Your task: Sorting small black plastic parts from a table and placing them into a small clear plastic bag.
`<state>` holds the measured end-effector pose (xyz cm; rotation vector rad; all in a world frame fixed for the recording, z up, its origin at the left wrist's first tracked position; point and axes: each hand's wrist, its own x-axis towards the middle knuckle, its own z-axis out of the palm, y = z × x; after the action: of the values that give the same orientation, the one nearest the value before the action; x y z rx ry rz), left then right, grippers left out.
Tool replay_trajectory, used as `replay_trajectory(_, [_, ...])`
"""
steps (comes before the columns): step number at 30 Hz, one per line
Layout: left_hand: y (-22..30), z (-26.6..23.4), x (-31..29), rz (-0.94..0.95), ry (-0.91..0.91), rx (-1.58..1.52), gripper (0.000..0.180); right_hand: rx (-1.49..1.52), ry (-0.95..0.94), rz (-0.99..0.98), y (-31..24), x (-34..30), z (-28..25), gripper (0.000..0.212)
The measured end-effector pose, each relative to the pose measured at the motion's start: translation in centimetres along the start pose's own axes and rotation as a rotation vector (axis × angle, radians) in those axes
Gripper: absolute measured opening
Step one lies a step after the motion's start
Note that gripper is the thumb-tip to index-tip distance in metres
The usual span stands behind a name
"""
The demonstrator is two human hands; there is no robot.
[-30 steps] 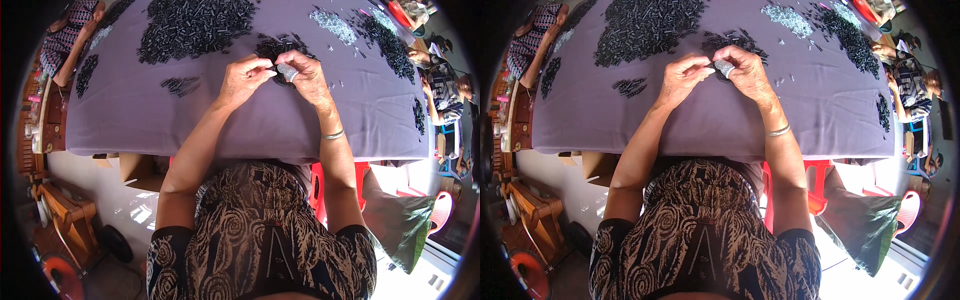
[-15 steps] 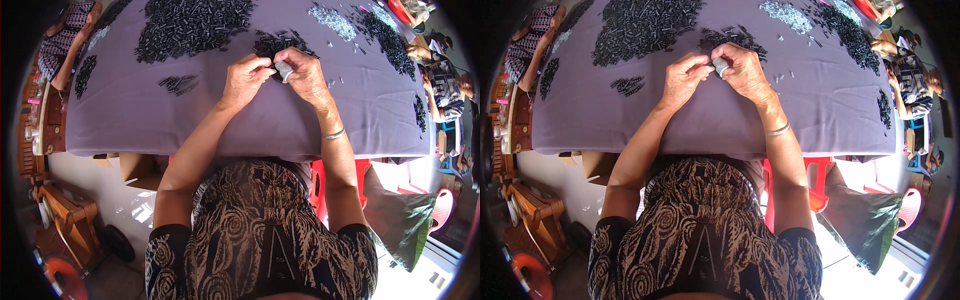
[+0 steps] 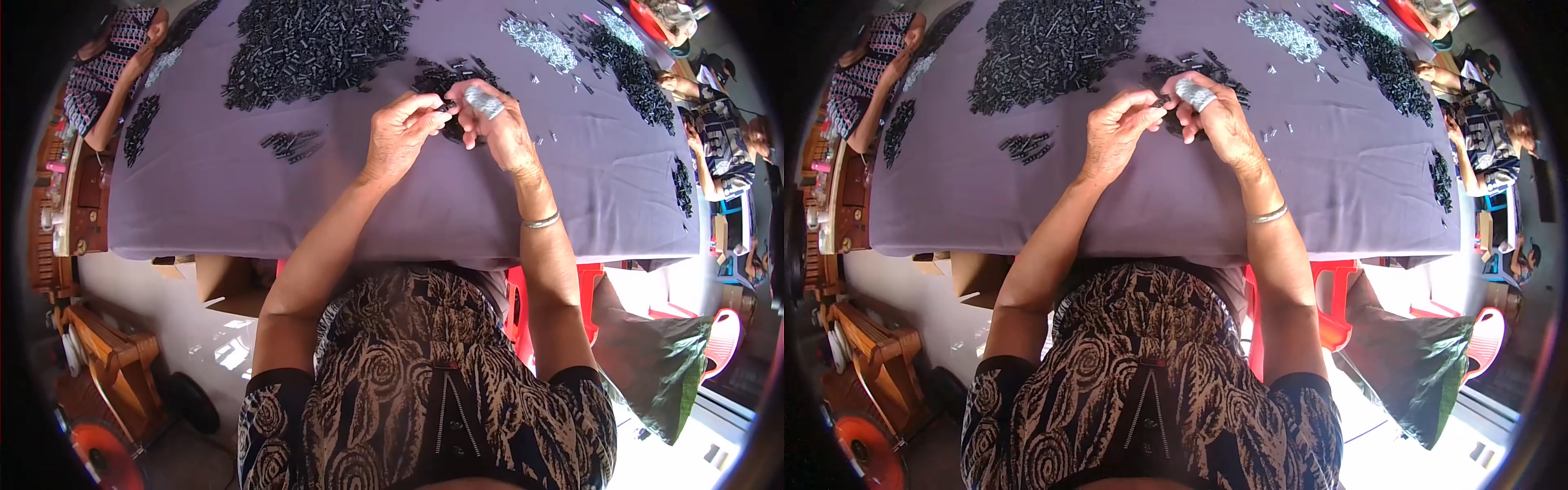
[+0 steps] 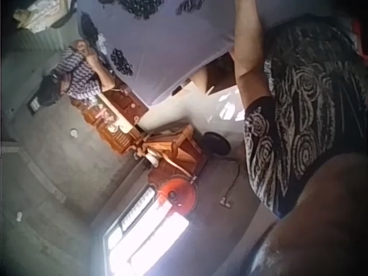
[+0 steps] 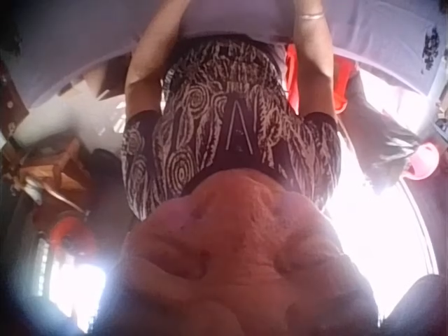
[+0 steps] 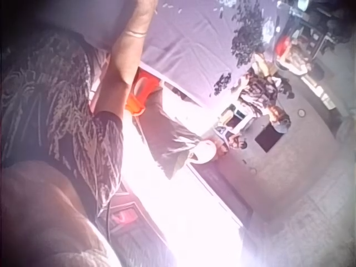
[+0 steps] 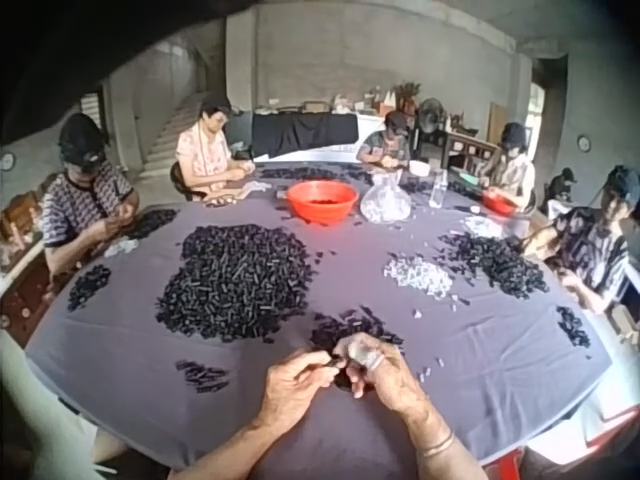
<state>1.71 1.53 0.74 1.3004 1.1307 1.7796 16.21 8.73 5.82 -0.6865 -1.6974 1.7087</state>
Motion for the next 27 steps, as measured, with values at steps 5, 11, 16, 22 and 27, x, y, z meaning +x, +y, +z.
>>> replay_trajectory(5, [0.5,0.8,-0.1,-0.018,0.031,-0.1,0.016,0.076,0.008,0.053,1.1,0.4,-0.9,0.062])
replay_trajectory(11, [3.0,2.7,-0.3,-0.057,0.071,-0.269,0.013,0.284,-0.235,0.178,2.5,0.3,-1.3,0.046])
replay_trajectory(16, [4.5,4.8,-0.2,-0.017,0.077,-0.331,0.013,0.557,-0.273,0.132,2.3,-0.8,-1.0,0.043])
replay_trajectory(22, [6.3,3.8,-0.8,0.005,-0.098,-0.26,0.03,0.944,-0.327,0.136,0.1,-1.5,1.7,0.031])
replay_trajectory(27, [7.4,3.8,0.6,0.155,-0.135,0.022,0.026,0.98,-0.015,0.174,-1.4,-2.9,4.6,0.027])
